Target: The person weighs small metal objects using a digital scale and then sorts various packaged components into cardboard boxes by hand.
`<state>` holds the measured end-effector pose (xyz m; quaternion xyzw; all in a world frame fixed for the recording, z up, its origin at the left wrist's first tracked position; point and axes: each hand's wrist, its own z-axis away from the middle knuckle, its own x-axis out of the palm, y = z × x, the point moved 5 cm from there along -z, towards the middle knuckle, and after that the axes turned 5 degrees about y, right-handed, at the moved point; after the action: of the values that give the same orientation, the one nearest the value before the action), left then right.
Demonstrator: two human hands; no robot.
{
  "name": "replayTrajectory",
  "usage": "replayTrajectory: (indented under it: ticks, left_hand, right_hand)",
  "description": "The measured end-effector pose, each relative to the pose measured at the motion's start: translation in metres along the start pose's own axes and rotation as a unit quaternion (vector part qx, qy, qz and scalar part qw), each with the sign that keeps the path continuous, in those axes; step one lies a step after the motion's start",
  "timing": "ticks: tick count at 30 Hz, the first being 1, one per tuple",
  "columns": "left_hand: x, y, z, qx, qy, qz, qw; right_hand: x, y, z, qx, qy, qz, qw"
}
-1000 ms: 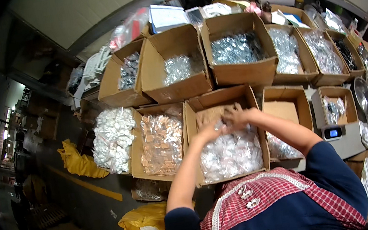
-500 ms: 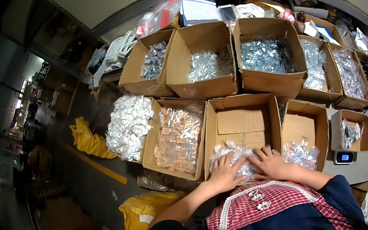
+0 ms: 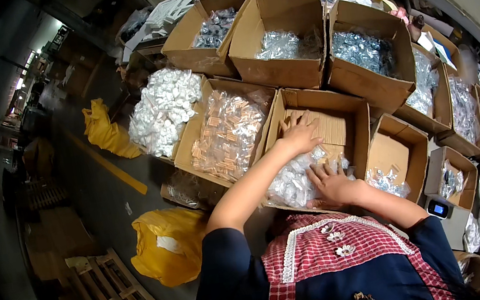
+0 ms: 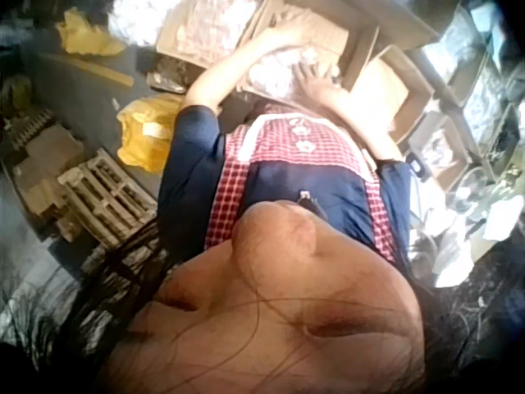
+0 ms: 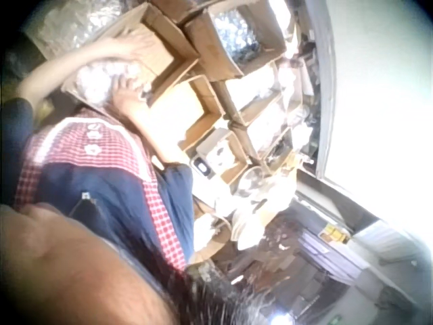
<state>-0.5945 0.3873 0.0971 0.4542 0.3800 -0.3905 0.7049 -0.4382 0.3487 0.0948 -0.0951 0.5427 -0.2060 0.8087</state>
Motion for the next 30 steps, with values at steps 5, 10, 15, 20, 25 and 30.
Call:
replayTrajectory:
  ticks: [5,10,15,20,25,30]
  left_hand:
    - [0.046,-0.015,0.017,0.023,-0.069,-0.004,0.997]
    - [0.047,0.007,0.054,0.055,-0.099,-0.033,0.993]
    - [0.062,0.014,0.097,0.085,-0.064,-0.012,0.994]
    - [0.051,-0.013,0.129,0.172,0.141,0.101,0.97]
    - [-0.064,-0.069,0.103,0.068,0.234,0.195,0.95]
    - [-0.118,-0.151,0.041,0.057,0.32,-0.04,0.945]
  right_hand:
    - [-0.067,0.014,0.017,-0.024,-0.055,0.001,0.998]
    - [-0.048,0.109,-0.016,0.128,0.121,-0.089,0.98]
    - [-0.01,0.049,-0.02,0.099,-0.089,-0.113,0.985]
    - [-0.011,0.04,0.005,0.076,-0.038,-0.203,0.976]
    - [-0.036,0.051,0.01,0.091,0.023,-0.159,0.983]
    - [-0.099,0.024,-0.009,0.03,0.187,-0.168,0.967]
